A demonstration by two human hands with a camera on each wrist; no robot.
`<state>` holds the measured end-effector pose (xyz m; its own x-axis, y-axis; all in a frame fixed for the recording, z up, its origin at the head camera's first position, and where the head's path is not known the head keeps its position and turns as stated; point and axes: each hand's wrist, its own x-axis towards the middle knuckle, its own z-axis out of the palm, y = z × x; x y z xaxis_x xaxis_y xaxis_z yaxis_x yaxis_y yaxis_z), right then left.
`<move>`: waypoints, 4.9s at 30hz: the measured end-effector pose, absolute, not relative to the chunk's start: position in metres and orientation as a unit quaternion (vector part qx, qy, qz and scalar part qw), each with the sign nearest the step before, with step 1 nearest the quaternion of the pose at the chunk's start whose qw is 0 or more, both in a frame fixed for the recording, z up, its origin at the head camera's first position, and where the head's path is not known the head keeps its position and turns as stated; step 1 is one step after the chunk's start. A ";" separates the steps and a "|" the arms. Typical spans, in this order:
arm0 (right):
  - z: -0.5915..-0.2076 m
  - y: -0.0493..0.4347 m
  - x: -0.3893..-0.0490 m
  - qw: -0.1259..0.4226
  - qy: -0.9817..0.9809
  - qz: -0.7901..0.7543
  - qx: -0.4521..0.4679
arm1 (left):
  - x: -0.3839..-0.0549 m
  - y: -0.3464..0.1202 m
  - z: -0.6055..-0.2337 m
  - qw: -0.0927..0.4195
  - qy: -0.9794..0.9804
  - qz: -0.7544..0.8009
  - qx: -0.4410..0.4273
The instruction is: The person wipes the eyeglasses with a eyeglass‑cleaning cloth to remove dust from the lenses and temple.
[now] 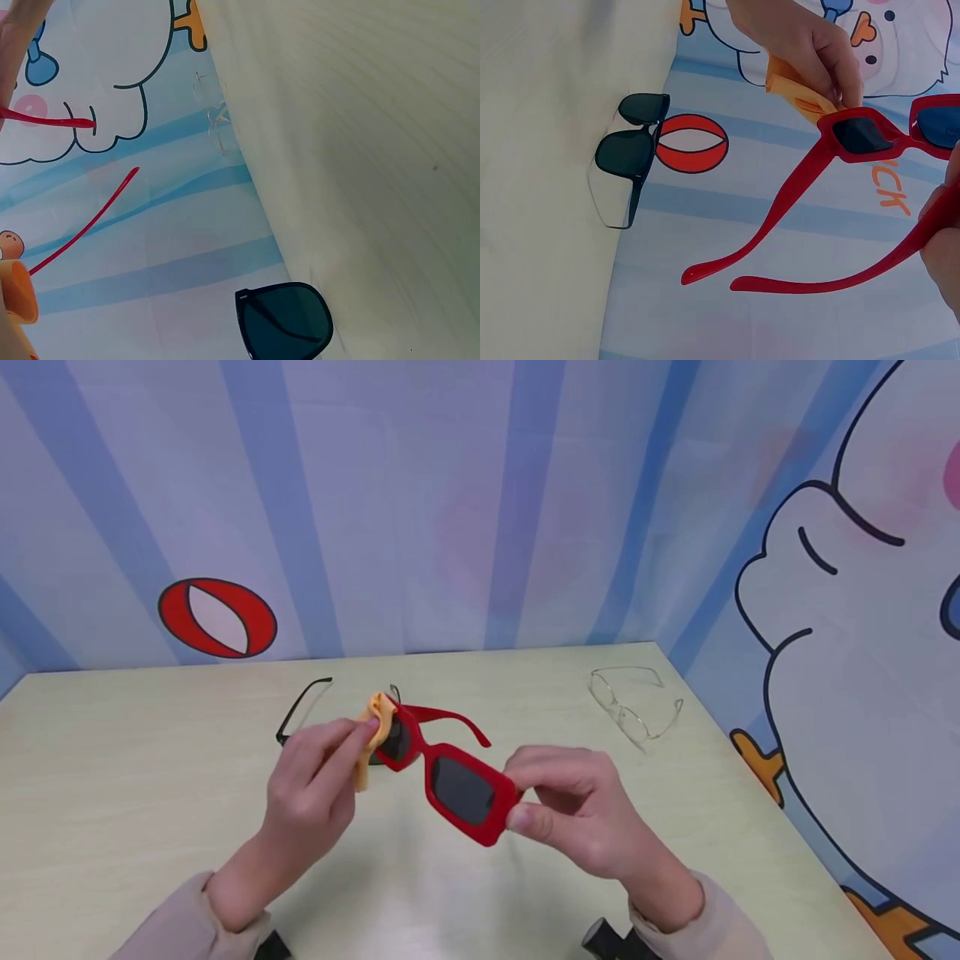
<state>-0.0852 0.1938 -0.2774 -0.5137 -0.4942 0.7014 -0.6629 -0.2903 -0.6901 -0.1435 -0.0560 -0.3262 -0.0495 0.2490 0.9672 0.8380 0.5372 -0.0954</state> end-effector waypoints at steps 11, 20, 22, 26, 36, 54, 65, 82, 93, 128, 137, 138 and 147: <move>-0.280 0.187 -0.087 0.062 -0.581 0.637 0.502 | -0.139 -0.052 -0.321 0.531 -0.681 -0.291 -0.413; -0.281 0.188 -0.087 0.069 -0.581 0.642 0.495 | -0.132 -0.042 -0.319 0.533 -0.636 -0.303 -0.469; -0.281 0.188 -0.087 0.070 -0.583 0.643 0.491 | -0.132 -0.041 -0.320 0.557 -0.617 -0.292 -0.473; -0.281 0.189 -0.087 0.071 -0.584 0.647 0.486 | -0.135 -0.042 -0.320 0.608 -0.573 -0.266 -0.481; -0.281 0.191 -0.088 0.074 -0.576 0.655 0.484 | -0.137 -0.055 -0.325 0.610 -0.583 -0.221 -0.488; -0.282 0.189 -0.088 0.046 -0.581 0.643 0.497 | -0.143 -0.061 -0.328 0.533 -0.688 -0.327 -0.369; -0.284 0.189 -0.089 0.040 -0.604 0.625 0.492 | -0.134 -0.055 -0.314 0.428 -0.689 -0.362 -0.459; -0.284 0.193 -0.092 0.044 -0.618 0.611 0.493 | -0.124 -0.055 -0.303 0.339 -0.731 -0.325 -0.495; -0.278 0.198 -0.093 0.097 -0.684 0.484 0.538 | -0.126 -0.058 -0.305 0.294 -0.739 -0.291 -0.532; -0.280 0.180 -0.091 0.103 -0.698 0.694 0.143 | -0.123 -0.044 -0.316 0.512 -0.696 -0.100 -0.493; -0.289 0.180 -0.094 0.109 -0.564 0.770 0.278 | -0.119 -0.040 -0.318 0.473 -0.725 -0.147 -0.479; -0.290 0.180 -0.095 0.112 -0.556 0.772 0.287 | -0.118 -0.040 -0.318 0.470 -0.727 -0.153 -0.477; -0.294 0.180 -0.097 0.106 -0.507 0.796 0.314 | -0.111 -0.035 -0.312 0.472 -0.734 -0.198 -0.446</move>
